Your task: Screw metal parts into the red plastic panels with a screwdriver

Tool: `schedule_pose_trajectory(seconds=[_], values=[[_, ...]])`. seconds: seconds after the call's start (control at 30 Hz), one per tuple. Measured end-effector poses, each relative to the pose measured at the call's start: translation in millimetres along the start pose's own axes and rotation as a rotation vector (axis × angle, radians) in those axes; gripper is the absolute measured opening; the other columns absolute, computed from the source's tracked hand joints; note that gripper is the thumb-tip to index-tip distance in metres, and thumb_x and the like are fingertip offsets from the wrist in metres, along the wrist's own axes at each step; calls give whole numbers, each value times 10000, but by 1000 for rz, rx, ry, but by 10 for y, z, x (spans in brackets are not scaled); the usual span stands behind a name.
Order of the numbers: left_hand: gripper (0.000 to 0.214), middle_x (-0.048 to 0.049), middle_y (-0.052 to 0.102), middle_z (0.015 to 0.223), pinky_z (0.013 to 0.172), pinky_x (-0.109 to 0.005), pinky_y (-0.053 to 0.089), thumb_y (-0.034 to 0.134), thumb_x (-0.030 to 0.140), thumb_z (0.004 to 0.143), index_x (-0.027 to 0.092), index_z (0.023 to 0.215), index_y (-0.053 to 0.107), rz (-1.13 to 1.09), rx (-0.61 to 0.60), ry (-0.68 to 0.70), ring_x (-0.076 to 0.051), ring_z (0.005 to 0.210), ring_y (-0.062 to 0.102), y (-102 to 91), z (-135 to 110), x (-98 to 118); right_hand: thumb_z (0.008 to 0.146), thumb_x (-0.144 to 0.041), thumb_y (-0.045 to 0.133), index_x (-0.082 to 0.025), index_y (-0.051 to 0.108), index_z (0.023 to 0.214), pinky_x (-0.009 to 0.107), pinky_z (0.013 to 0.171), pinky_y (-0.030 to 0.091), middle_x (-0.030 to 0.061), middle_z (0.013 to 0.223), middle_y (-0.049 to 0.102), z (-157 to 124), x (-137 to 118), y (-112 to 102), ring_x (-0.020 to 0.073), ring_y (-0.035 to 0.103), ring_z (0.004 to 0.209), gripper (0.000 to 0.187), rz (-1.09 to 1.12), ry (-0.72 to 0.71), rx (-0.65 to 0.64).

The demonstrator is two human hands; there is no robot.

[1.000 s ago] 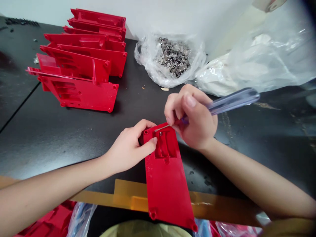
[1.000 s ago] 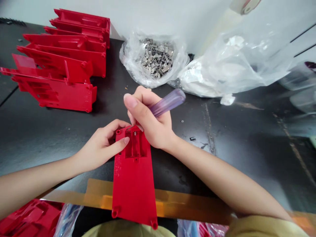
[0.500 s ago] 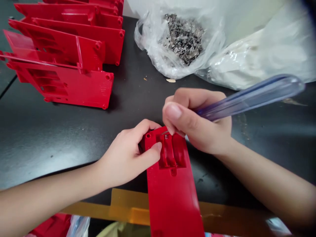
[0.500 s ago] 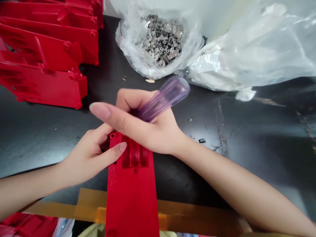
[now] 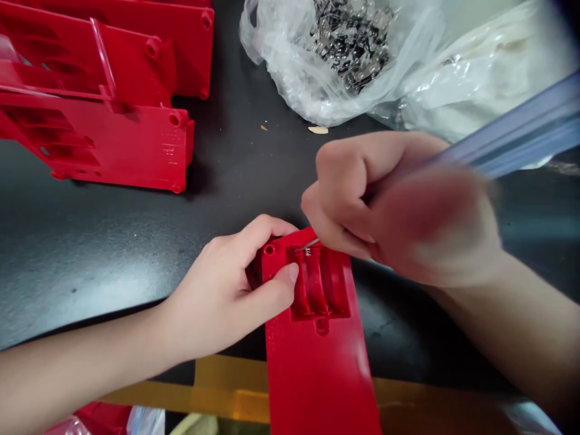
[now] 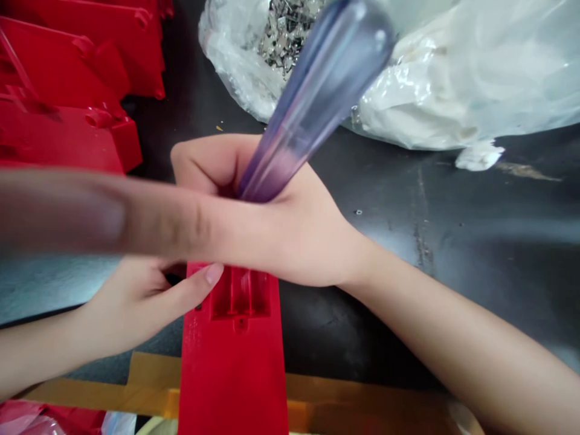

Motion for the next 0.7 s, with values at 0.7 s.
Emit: schedule_pose_trajectory(seconds=[0.7], values=[[152,91,615,637,465,-155,403,576,242,888,247,1039,599,46,46,29,-60,517,523,2,2,-8,834,-695,590,-209,476,533,252,422,206,-29,603,209,-25,-99,107,76,208,516,582,167,-20,-208]])
Point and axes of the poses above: each hand's wrist, its own z-axis towards the middle knuckle, its own y-axis out of the palm, x = y × z, the point moved 2 cm from there along z, towards the middle knuckle
